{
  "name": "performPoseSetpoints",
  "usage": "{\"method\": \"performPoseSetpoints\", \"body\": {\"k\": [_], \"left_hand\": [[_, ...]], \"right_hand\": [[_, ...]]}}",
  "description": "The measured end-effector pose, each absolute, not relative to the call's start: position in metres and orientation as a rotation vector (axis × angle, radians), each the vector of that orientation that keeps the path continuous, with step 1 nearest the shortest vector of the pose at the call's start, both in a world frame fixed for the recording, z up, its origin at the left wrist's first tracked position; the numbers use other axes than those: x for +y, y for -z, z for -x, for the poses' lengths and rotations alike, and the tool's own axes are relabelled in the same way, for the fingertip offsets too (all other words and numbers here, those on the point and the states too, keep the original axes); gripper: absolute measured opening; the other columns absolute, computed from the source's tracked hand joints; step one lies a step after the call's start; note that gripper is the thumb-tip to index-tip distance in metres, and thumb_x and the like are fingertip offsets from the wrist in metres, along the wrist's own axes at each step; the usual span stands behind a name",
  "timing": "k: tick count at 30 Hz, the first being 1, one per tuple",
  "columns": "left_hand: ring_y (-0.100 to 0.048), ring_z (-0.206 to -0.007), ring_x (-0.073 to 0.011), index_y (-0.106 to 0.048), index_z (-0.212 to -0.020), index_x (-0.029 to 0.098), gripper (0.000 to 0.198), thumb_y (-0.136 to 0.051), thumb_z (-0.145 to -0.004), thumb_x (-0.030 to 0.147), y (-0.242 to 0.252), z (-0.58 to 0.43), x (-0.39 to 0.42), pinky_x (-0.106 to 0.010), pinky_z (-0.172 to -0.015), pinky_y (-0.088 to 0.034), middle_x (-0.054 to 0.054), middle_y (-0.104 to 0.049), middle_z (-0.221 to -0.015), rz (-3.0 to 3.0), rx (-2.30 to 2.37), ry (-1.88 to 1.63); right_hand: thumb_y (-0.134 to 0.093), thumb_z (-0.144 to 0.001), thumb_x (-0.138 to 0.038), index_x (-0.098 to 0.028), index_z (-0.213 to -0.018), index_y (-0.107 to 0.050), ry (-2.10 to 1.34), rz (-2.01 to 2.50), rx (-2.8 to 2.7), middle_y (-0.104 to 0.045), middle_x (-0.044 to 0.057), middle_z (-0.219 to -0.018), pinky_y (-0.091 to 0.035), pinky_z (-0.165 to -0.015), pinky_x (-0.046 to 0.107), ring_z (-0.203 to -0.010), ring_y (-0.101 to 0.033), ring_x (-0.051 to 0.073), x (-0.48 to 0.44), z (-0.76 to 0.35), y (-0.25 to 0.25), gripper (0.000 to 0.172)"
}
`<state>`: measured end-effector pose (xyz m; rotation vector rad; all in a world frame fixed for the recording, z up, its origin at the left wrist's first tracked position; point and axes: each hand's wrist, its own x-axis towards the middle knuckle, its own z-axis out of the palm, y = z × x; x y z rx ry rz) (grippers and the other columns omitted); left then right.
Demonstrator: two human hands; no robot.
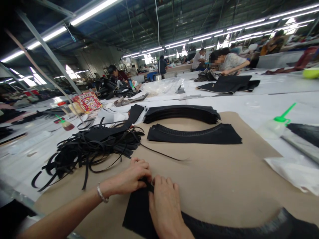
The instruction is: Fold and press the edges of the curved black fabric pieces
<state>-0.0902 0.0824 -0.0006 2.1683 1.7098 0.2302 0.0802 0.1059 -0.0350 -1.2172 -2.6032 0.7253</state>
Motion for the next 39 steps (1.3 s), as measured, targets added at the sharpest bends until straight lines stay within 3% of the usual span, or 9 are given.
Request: {"method": "performPoseSetpoints", "body": {"k": [11, 16, 21, 26, 32, 39], "left_hand": [[-0.055, -0.098, -0.0152, -0.071, -0.082, 0.026, 0.017, -0.068, -0.080, 0.010, 0.009, 0.097, 0.076, -0.041, -0.101, -0.015, 0.005, -0.067, -0.086, -2.192, 1.680, -0.350], [-0.054, -0.097, -0.0145, -0.070, -0.086, 0.028, 0.014, -0.065, -0.086, 0.015, 0.018, 0.102, 0.068, -0.044, -0.107, -0.009, 0.005, -0.068, -0.087, -2.337, 1.644, -0.436], [-0.052, -0.101, -0.0154, -0.068, -0.097, 0.031, 0.021, -0.055, -0.092, 0.016, 0.020, 0.108, 0.059, -0.048, -0.110, -0.004, 0.004, -0.066, -0.091, -2.538, 1.623, -0.427], [-0.051, -0.109, -0.0165, -0.064, -0.109, 0.032, 0.035, -0.045, -0.093, 0.008, 0.017, 0.107, 0.042, -0.048, -0.110, -0.009, 0.000, -0.064, -0.108, -2.562, 1.733, -0.398], [-0.057, -0.101, -0.0156, -0.062, -0.115, 0.028, 0.039, -0.040, -0.092, 0.004, 0.029, 0.102, 0.018, -0.043, -0.106, -0.018, -0.001, -0.067, -0.102, -2.443, 1.855, -0.411], [-0.056, -0.102, -0.0175, -0.057, -0.120, 0.026, 0.042, -0.036, -0.091, 0.003, 0.028, 0.094, 0.015, -0.046, -0.106, -0.016, -0.003, -0.066, -0.105, -2.338, 1.890, -0.409]], "right_hand": [[-0.041, -0.090, -0.007, -0.018, -0.098, -0.060, -0.870, 1.002, -2.524, -0.059, 0.008, -0.098, -0.045, -0.083, 0.040, -0.092, -0.055, 0.024, 0.100, -0.087, 0.056, 0.023], [-0.037, -0.085, 0.001, -0.016, -0.106, -0.059, -0.658, 0.812, -2.556, -0.056, 0.008, -0.098, -0.047, -0.082, 0.038, -0.090, -0.053, 0.023, 0.096, -0.093, 0.075, 0.035], [-0.047, -0.073, 0.005, -0.012, -0.114, -0.061, -0.318, 0.682, -2.556, -0.059, 0.008, -0.096, -0.048, -0.080, 0.034, -0.086, -0.052, 0.022, 0.091, -0.095, 0.084, 0.046], [-0.052, -0.065, 0.001, -0.007, -0.116, -0.062, -0.069, 0.642, -2.541, -0.062, 0.008, -0.095, -0.048, -0.075, 0.033, -0.081, -0.052, 0.022, 0.090, -0.095, 0.082, 0.052], [-0.052, -0.058, -0.003, -0.007, -0.112, -0.064, 0.051, 0.619, -2.481, -0.065, 0.009, -0.094, -0.046, -0.071, 0.034, -0.080, -0.051, 0.023, 0.088, -0.095, 0.084, 0.055], [-0.052, -0.057, -0.008, -0.010, -0.114, -0.064, 0.061, 0.630, -2.518, -0.066, 0.008, -0.094, -0.043, -0.072, 0.034, -0.079, -0.051, 0.022, 0.090, -0.094, 0.079, 0.058]]}}
